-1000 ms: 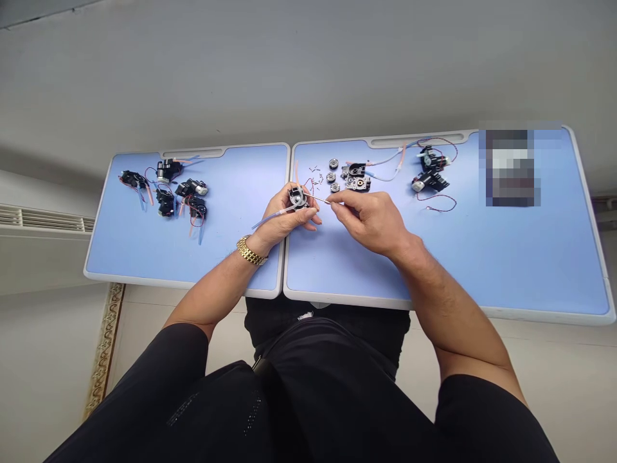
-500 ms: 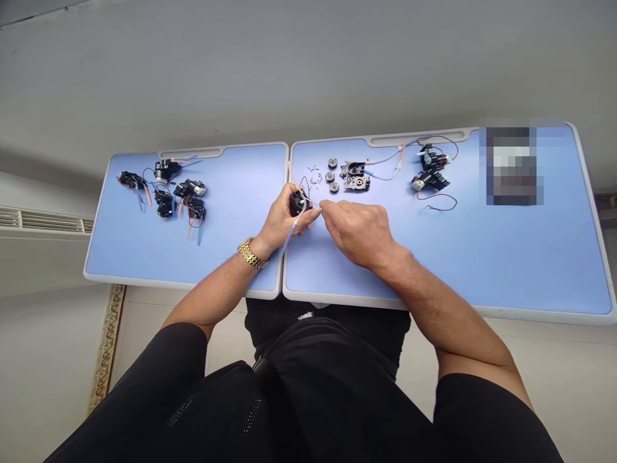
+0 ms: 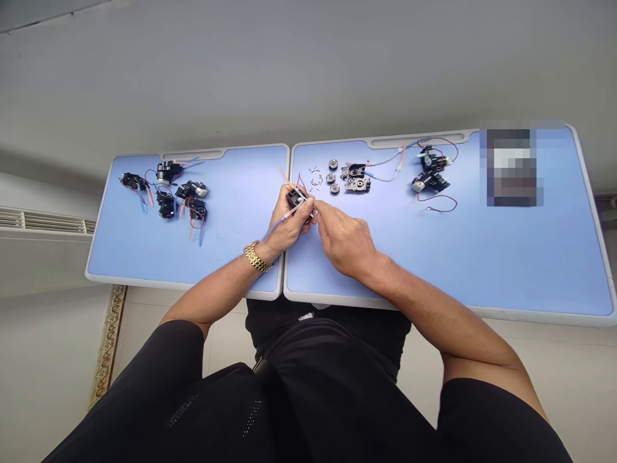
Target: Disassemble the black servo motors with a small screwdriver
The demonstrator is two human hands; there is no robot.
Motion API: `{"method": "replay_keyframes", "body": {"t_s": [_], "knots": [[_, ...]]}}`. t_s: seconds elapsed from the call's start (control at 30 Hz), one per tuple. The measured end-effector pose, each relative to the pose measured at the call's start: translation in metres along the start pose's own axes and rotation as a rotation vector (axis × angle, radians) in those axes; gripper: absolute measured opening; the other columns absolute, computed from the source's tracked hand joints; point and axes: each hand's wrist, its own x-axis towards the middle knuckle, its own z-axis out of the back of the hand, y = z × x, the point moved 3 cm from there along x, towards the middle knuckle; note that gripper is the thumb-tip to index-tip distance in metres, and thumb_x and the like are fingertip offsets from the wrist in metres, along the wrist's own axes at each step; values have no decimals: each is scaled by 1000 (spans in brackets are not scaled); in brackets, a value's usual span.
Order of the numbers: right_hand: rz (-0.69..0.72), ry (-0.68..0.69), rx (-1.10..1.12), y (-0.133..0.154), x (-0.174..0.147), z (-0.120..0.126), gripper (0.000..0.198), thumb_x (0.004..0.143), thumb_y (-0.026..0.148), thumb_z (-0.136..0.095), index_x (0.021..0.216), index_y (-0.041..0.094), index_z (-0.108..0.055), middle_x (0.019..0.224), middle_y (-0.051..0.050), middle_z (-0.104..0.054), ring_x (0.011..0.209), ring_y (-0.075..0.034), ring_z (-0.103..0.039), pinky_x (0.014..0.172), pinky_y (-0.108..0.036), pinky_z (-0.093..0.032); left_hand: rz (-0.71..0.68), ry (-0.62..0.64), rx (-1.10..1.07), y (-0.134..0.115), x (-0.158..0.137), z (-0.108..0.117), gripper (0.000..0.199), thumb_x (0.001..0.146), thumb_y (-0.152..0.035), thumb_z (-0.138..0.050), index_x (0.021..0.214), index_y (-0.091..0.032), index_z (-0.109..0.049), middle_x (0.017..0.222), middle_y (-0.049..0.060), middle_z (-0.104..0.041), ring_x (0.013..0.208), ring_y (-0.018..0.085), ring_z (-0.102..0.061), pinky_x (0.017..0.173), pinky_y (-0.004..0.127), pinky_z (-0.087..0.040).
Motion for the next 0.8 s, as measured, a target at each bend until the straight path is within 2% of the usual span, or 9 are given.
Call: {"method": "replay_keyframes", "body": {"t_s": [0.17, 0.27, 0.4, 0.5, 0.7, 0.8], "knots": [[42, -24, -57, 2, 0, -6, 44, 116, 23, -40, 145, 15, -72, 95, -10, -84, 81, -21, -75, 66, -34, -50, 36, -46, -27, -7, -6, -7, 63, 96, -76, -79, 113, -30, -41, 79, -6, -58, 57, 9, -50, 47, 25, -37], [97, -75, -90, 4, 0, -10, 47, 116, 21, -39, 150, 11, -70, 97, -10, -84, 77, -19, -72, 65, -34, -48, 48, -89, -84, -11, -9, -11, 62, 99, -78, -74, 113, -30, -38, 77, -8, -56, 53, 8, -45, 45, 25, -34], [137, -80, -145, 3, 0, -12, 49, 115, 19, -39, 151, 8, -70, 92, -9, -83, 70, -18, -68, 60, -36, -43, 26, -77, -98, -10, -6, -11, 64, 97, -78, -77, 112, -30, -36, 76, -10, -56, 50, 7, -45, 43, 24, -34], [106, -41, -187, -2, 1, -11, 47, 114, 21, -42, 148, 12, -73, 88, -8, -82, 70, -19, -67, 61, -35, -41, 27, -36, -90, -4, -2, -9, 66, 95, -78, -78, 112, -30, -37, 74, -10, -58, 48, 7, -46, 42, 23, -34], [51, 31, -155, -18, 10, 1, 38, 110, 20, -45, 132, 19, -76, 108, -10, -86, 87, -23, -75, 69, -36, -44, 21, -15, -42, 5, 2, -2, 65, 94, -78, -80, 118, -30, -43, 82, -6, -64, 57, 11, -58, 41, 23, -37], [-33, 69, -151, -36, 16, 11, 33, 105, 17, -47, 123, 20, -74, 105, -10, -84, 85, -26, -72, 67, -37, -40, -12, -17, 13, 6, 2, 2, 62, 96, -77, -79, 120, -30, -45, 86, -4, -64, 58, 11, -60, 43, 24, -39]]}}
